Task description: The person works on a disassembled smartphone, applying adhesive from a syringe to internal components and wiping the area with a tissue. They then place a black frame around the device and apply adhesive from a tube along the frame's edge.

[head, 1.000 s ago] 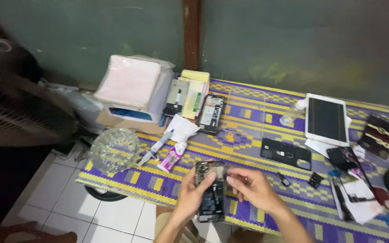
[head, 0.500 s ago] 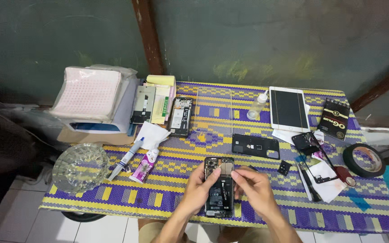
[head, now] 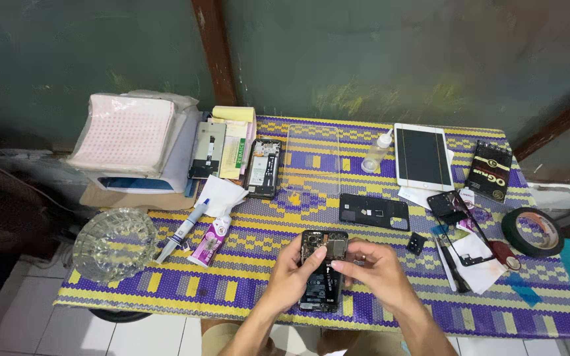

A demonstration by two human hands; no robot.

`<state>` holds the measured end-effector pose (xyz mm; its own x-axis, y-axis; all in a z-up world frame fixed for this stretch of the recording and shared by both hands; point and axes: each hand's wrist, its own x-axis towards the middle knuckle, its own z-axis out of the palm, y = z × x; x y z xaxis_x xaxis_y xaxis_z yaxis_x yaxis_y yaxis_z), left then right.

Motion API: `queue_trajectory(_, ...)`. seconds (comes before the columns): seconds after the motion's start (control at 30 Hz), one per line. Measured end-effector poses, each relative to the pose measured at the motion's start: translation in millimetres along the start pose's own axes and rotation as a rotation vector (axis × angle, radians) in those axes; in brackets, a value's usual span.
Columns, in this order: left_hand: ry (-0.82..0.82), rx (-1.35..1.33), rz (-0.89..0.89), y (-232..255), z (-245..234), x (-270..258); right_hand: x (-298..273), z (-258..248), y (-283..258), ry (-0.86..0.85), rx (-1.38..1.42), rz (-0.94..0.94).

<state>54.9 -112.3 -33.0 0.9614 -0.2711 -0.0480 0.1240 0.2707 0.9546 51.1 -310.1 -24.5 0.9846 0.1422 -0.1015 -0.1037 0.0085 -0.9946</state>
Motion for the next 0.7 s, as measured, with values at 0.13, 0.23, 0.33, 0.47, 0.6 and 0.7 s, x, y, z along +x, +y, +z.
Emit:
queue_trajectory(0.13, -0.016, 0.005, 0.033, 8, 0, -2, 0, 1, -12, -0.029, -0.018, 0.014)
queue_trajectory(0.23, -0.052, 0.05, 0.077, 12, 0, -3, 0, 2, -16, -0.039, -0.022, 0.063)
queue_trajectory(0.33, -0.043, 0.068, 0.037, 10, 1, -4, 0, 4, -12, -0.019, -0.01, 0.04)
queue_trajectory(0.47, -0.03, 0.101, 0.1, 9, 2, -3, 4, 2, 2, -0.013, 0.072, 0.023)
queue_trajectory(0.6, -0.069, 0.122, 0.083, 18, 5, -5, 5, -6, 8, -0.04, 0.188, 0.057)
queue_trajectory(0.7, -0.069, 0.113, 0.061, 12, 4, -2, 7, -7, 14, 0.0, 0.257, 0.09)
